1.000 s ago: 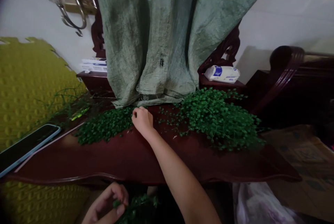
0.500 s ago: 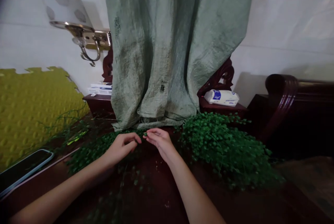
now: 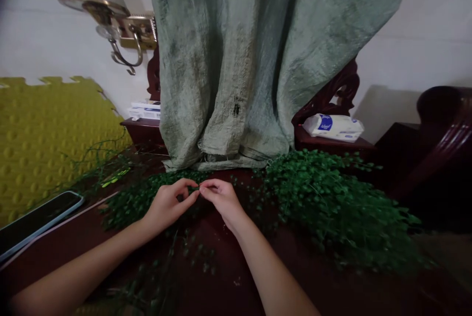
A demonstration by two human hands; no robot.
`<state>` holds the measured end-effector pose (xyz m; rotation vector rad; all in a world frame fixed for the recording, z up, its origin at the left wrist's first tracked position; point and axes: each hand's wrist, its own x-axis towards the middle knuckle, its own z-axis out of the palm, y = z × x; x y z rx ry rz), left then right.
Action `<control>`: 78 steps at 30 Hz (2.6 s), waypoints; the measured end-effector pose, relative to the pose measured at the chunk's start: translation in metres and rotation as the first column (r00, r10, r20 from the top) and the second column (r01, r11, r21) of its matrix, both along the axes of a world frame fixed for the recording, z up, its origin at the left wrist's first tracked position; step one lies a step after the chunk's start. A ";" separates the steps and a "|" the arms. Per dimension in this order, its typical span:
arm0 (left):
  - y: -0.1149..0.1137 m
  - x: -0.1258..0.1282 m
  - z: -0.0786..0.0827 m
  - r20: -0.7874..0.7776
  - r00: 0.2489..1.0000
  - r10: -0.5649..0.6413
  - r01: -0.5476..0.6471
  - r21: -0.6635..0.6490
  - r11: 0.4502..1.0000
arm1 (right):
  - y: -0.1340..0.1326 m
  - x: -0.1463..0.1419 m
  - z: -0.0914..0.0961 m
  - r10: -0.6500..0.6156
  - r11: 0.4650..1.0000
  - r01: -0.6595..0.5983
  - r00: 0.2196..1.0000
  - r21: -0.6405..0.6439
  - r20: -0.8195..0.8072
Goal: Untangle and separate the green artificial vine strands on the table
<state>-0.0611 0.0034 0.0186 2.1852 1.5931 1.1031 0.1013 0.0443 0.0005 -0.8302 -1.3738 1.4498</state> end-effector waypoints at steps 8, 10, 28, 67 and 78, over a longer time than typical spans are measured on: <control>-0.001 0.000 0.004 -0.224 0.975 0.010 -0.002 0.039 0.999 | -0.010 -0.006 0.005 -0.160 0.930 0.046 0.943 0.365 0.290; -0.002 0.002 0.003 -0.249 0.968 0.027 -0.012 0.061 0.998 | -0.019 -0.009 0.007 -0.299 0.843 0.039 0.862 0.536 0.408; 0.005 -0.031 0.023 -0.019 0.904 0.427 -0.375 0.443 0.814 | -0.007 0.043 0.047 -0.885 0.015 0.374 0.437 0.927 -0.162; -0.017 -0.004 0.018 -0.266 0.964 0.001 0.079 0.290 0.954 | -0.026 0.000 0.034 -0.193 0.905 0.059 0.939 0.422 0.284; -0.020 0.005 0.013 -0.372 0.904 -0.211 0.251 0.061 0.966 | -0.033 -0.002 0.032 -0.504 0.741 0.195 0.794 0.642 0.341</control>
